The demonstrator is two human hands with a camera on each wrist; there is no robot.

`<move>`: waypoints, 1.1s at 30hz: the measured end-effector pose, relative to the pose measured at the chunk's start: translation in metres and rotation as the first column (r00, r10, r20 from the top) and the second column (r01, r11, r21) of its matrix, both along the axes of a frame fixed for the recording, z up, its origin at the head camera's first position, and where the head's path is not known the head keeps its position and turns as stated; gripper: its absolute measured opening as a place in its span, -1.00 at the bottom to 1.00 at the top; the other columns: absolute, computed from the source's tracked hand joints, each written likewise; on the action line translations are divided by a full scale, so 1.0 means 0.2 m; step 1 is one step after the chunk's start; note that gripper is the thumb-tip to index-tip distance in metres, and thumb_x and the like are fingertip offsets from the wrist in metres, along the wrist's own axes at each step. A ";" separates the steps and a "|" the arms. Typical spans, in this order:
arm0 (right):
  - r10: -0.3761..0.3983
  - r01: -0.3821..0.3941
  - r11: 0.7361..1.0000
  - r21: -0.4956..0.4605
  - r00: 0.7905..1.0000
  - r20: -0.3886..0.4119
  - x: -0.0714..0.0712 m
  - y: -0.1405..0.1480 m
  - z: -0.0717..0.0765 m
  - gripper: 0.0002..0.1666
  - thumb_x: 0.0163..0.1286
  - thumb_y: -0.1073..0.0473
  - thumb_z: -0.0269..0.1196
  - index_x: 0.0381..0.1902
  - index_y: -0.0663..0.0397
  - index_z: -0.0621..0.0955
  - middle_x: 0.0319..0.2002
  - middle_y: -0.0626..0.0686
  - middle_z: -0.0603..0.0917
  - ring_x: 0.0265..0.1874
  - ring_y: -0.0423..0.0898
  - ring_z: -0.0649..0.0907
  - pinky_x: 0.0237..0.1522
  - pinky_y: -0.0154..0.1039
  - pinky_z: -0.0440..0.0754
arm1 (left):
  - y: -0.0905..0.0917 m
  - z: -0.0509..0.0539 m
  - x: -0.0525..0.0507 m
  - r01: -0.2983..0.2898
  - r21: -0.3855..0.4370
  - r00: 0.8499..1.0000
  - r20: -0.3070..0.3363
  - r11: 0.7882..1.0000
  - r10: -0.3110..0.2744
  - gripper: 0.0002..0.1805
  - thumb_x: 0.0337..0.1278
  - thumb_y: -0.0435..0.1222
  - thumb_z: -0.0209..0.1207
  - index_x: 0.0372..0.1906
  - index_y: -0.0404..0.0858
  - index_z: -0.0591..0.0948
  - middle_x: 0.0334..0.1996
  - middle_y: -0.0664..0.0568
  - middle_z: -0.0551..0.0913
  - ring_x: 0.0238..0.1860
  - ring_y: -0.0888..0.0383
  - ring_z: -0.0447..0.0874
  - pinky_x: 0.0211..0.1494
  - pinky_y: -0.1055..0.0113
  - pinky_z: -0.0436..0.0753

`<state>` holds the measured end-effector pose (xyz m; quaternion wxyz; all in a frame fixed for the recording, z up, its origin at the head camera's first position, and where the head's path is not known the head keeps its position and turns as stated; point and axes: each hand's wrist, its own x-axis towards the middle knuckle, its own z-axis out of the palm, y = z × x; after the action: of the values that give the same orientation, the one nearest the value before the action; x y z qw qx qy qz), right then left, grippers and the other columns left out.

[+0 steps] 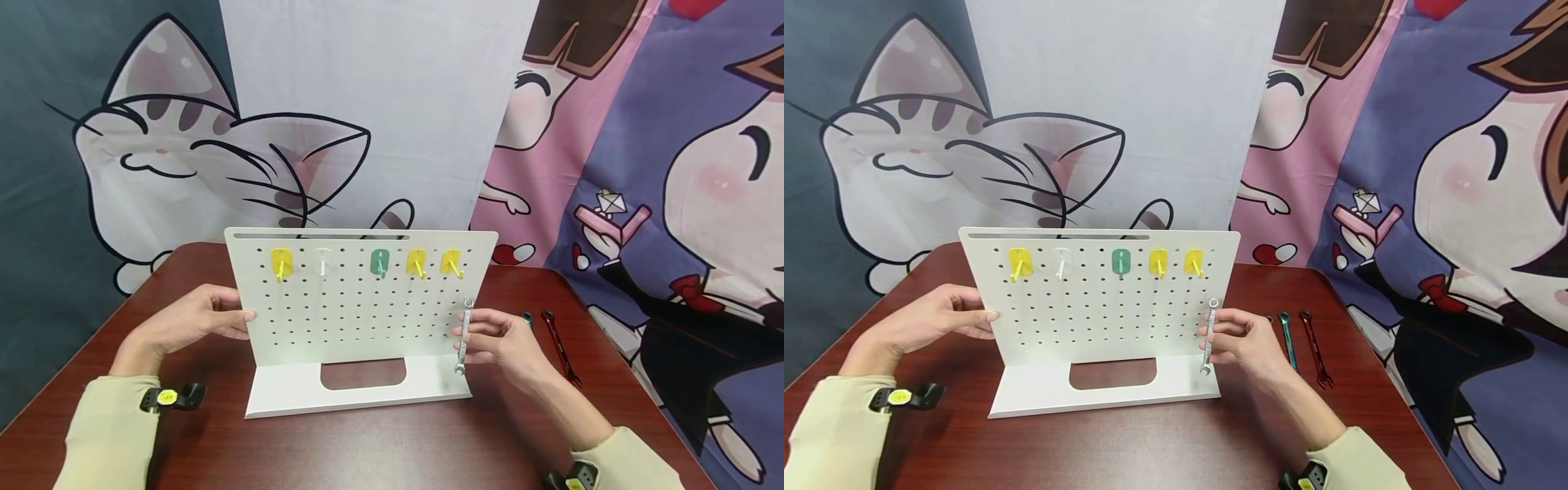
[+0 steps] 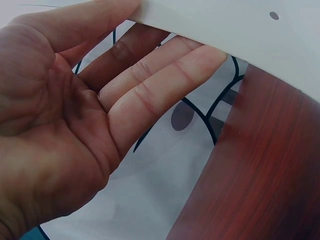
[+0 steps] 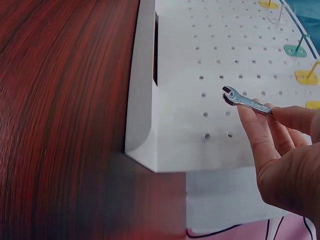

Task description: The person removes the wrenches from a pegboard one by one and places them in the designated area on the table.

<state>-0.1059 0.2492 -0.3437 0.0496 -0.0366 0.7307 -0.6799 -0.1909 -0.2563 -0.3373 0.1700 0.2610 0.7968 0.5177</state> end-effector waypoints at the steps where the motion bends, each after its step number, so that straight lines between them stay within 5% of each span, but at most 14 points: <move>1: -0.001 0.001 1.000 0.003 1.000 0.001 0.00 0.01 0.00 -0.42 0.38 0.42 0.39 0.29 0.54 0.49 -0.07 0.13 0.86 -0.26 -0.06 0.86 -0.13 0.00 0.84 | 0.00 0.00 0.00 -0.001 -0.001 1.000 0.001 1.000 0.001 -0.51 0.45 -0.32 0.29 0.33 -0.51 0.56 0.13 -0.40 0.73 -0.06 0.00 0.89 0.01 0.27 0.81; 6: -0.023 0.023 1.000 -0.008 1.000 0.004 0.00 0.07 -0.01 -0.43 0.37 0.44 0.39 0.27 0.54 0.50 -0.13 0.08 0.87 -0.23 -0.03 0.87 -0.13 0.03 0.83 | 0.00 0.00 0.00 0.003 -0.001 1.000 -0.003 1.000 -0.003 -0.52 0.45 -0.33 0.28 0.32 -0.51 0.56 0.13 -0.40 0.73 -0.05 0.02 0.88 0.01 0.26 0.82; 17: -0.058 0.058 0.998 0.009 0.998 0.013 -0.02 0.18 -0.04 -0.68 0.43 0.42 0.36 0.12 0.21 0.68 -0.15 -0.02 0.87 -0.17 -0.03 0.87 -0.11 0.02 0.83 | 0.00 0.00 0.00 0.007 0.005 1.000 -0.006 1.000 -0.007 -0.53 0.46 -0.34 0.27 0.31 -0.52 0.57 0.12 -0.38 0.74 -0.06 0.03 0.88 0.00 0.26 0.82; 33: -0.106 0.101 0.988 0.112 0.994 0.033 -0.07 0.32 -0.10 -0.48 0.48 0.36 0.33 0.33 0.41 0.52 -0.13 -0.11 0.85 -0.19 -0.09 0.87 -0.11 -0.07 0.84 | 0.00 0.00 0.00 0.015 0.010 1.000 -0.015 1.000 -0.015 -0.53 0.46 -0.34 0.27 0.32 -0.52 0.56 0.13 -0.40 0.73 -0.05 0.05 0.88 -0.01 0.22 0.83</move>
<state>-0.1196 0.3126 -0.3635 0.0304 0.0175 0.7670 -0.6407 -0.1909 -0.2559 -0.3373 0.1667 0.2716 0.7935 0.5184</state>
